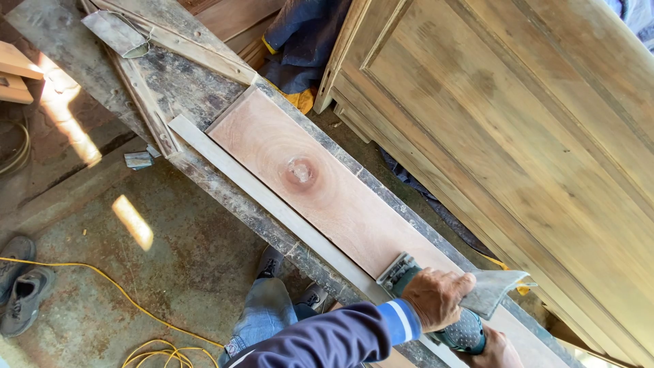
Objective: Sanding a wooden board using manual sandpaper and an electric orbital sander.
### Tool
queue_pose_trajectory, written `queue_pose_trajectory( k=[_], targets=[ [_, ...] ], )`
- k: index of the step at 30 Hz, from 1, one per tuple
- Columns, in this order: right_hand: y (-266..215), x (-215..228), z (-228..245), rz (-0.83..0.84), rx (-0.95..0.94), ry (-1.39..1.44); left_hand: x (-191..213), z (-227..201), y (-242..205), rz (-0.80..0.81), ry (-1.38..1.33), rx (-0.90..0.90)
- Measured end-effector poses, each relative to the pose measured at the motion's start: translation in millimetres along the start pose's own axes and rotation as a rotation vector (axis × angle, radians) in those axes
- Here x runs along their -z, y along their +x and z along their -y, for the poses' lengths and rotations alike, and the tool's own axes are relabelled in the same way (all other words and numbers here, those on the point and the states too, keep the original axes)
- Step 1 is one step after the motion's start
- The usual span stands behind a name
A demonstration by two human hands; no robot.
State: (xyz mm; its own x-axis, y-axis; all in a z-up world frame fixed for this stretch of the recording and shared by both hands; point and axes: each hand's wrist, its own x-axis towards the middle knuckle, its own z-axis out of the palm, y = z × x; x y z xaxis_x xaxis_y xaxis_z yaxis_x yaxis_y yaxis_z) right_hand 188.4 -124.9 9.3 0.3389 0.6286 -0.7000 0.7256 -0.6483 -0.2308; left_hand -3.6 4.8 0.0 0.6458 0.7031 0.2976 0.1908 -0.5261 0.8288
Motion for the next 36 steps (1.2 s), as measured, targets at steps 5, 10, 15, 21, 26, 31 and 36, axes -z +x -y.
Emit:
queue_pose_trajectory(
  k=[5, 10, 15, 21, 26, 31, 36],
  targets=[
    [5, 0, 46, -0.047, 0.052, -0.072, 35, 21, 2, -0.051, 0.010, -0.005],
    [9, 6, 119, -0.063, 0.105, -0.150, 83, 48, 3, -0.132, 0.020, -0.003],
    [4, 8, 205, -0.108, 0.218, -0.109, 135, 85, 4, -0.232, 0.031, -0.011],
    [14, -4, 296, -0.116, 0.259, -0.143, 203, 138, 2, -0.241, 0.056, 0.044],
    [36, -26, 351, -0.138, 0.355, -0.122, 261, 184, -3, -0.280, 0.149, -0.018],
    [37, -31, 407, -0.174, 0.424, -0.091, 312, 205, -4, -0.181, 0.154, 0.167],
    [35, -26, 420, -0.186, 0.464, -0.077, 333, 194, 2, -0.357, 0.263, -0.022]
  ],
)
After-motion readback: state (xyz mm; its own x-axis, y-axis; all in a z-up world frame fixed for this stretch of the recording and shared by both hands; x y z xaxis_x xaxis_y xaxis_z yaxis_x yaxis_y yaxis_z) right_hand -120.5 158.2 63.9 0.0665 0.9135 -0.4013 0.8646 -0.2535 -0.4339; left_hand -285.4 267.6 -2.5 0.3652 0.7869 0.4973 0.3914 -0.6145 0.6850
